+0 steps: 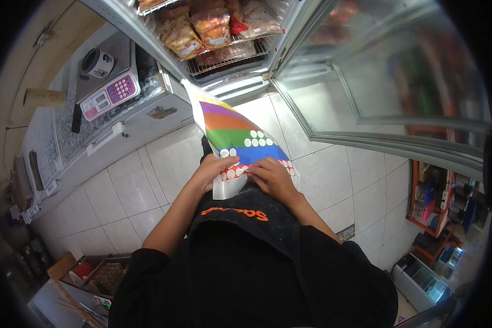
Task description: The person peels stickers from a large sheet and applies them to the interior shelves and door frame of a refrigerator, then closes the door and presses on the top shelf items.
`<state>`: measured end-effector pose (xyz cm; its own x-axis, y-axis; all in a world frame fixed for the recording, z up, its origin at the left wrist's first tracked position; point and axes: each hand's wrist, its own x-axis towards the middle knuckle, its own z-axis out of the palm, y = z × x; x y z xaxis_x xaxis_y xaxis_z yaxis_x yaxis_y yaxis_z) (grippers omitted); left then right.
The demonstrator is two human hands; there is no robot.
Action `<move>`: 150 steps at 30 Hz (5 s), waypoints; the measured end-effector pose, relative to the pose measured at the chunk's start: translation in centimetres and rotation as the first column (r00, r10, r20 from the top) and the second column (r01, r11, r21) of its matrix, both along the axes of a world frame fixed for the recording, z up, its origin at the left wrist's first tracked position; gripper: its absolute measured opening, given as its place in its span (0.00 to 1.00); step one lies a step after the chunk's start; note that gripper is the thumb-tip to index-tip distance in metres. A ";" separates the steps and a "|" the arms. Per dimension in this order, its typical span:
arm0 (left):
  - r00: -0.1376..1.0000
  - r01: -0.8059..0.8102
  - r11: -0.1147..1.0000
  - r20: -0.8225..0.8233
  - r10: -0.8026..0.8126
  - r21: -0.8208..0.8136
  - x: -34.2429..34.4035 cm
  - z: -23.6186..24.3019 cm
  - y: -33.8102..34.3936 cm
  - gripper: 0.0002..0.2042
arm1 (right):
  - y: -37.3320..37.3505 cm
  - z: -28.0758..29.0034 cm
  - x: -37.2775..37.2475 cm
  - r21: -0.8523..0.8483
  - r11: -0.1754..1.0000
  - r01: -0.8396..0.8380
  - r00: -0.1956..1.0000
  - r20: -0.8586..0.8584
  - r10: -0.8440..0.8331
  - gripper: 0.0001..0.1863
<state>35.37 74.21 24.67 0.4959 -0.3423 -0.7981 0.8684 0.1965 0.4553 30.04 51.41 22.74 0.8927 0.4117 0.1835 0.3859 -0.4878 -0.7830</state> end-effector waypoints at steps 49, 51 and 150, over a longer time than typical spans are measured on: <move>0.845 -0.236 0.971 0.500 0.188 0.033 0.9 4.3 -1.4 0.13 | 1.3 3.6 6.7 0.413 0.775 0.479 0.498 -0.854 0.147 0.08; 0.869 -0.267 0.963 0.438 0.228 0.027 0.6 2.9 -0.4 0.14 | 1.6 3.4 7.4 0.378 0.813 0.442 0.486 -0.863 0.137 0.08; 0.911 0.412 0.144 -0.399 -0.108 0.900 -13.5 -44.5 -0.5 0.19 | -6.0 -7.0 53.5 -0.921 -0.360 -0.148 0.785 -0.330 0.523 0.23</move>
<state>21.82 73.70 -19.81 0.3424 0.6821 -0.6461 0.8534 -0.5134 -0.0897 83.50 45.45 15.70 0.5300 0.4607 -0.7119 0.8458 -0.2273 0.4826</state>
